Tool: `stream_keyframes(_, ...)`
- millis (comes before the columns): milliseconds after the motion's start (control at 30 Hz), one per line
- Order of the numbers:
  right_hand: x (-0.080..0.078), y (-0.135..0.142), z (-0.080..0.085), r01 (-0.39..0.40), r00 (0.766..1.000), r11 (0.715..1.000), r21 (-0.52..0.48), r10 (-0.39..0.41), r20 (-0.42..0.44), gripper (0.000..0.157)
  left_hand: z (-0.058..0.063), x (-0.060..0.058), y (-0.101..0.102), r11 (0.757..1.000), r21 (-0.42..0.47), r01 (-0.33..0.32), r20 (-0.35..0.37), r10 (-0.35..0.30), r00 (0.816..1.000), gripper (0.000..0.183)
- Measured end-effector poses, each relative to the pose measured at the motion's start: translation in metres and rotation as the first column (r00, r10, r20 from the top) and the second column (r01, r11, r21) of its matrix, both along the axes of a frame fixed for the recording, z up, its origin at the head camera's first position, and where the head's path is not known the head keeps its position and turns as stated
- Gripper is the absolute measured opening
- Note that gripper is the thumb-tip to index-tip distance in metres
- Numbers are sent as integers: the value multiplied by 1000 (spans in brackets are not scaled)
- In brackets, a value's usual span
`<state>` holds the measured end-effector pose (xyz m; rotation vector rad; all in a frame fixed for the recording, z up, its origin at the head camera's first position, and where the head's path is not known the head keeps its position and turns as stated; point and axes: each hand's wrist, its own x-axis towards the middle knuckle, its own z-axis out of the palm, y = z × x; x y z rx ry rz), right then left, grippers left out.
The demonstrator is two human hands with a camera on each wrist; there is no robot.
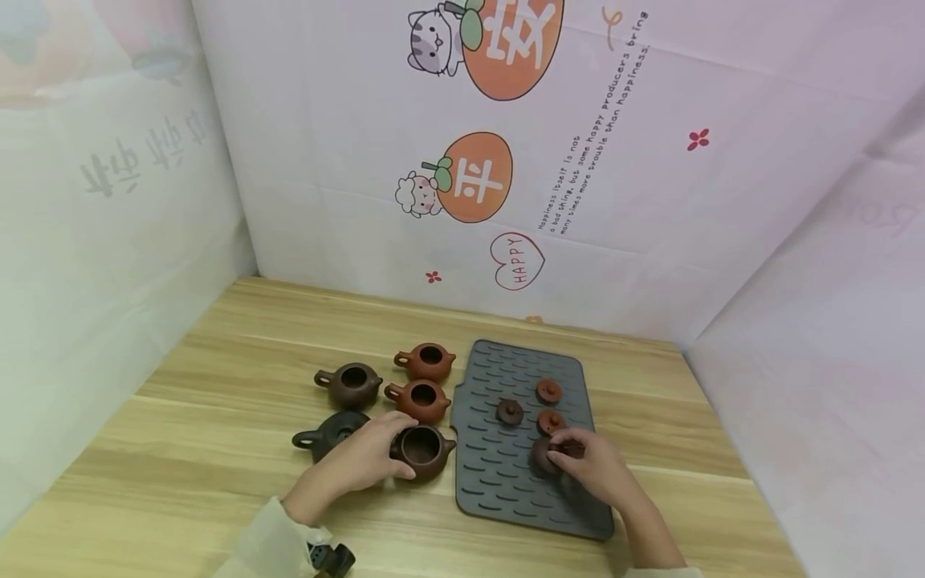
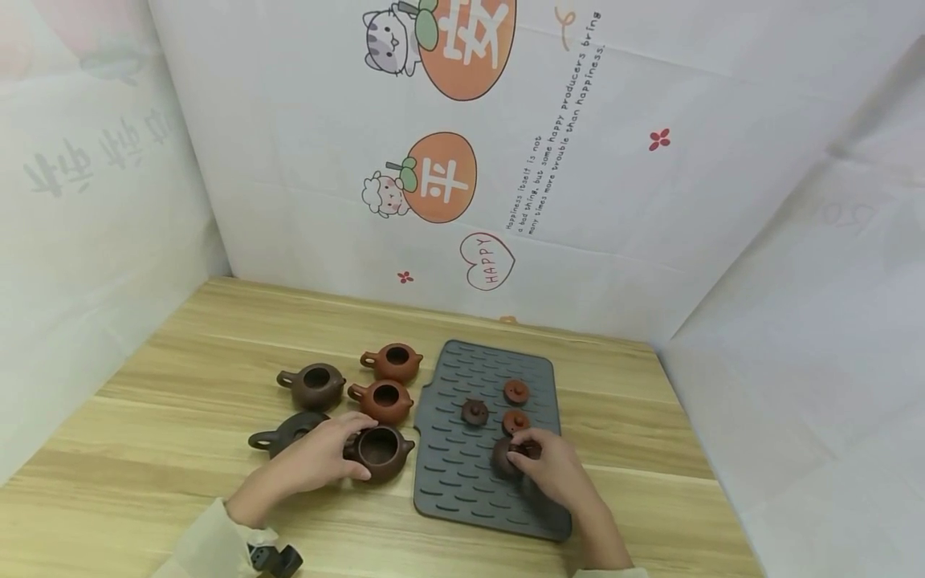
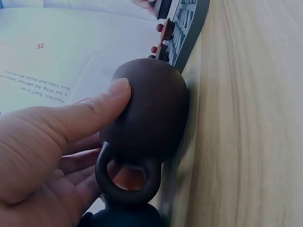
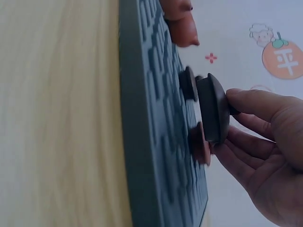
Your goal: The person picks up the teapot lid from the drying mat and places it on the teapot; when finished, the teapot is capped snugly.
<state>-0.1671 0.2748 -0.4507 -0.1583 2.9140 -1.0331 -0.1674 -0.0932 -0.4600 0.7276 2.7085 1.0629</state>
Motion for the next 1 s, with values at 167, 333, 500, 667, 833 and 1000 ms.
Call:
stream_keyframes(167,0,-21,6,-76,996,995,-60,73,-52,13,-2,0,1,1000,15,-25,35,24,999,65)
stream_keyframes(333,-3,-48,11,-191,978,977,-99,181,-102,14,0,0,1,998,31,-49,63,47,997,63)
stream_keyframes(500,-5,-77,17,-250,966,961,-118,239,-97,16,3,2,2,998,39,-57,80,53,995,62)
stream_keyframes(667,-7,-104,20,-311,948,945,-99,300,-107,14,4,3,2,997,44,-64,86,60,995,60)
stream_keyframes(833,-8,-129,23,-346,937,937,-55,342,-75,14,5,2,2,998,40,-55,68,52,996,58)
stream_keyframes(1000,-5,-152,24,-370,928,929,8,369,-50,15,3,2,2,998,41,-47,53,45,998,58)
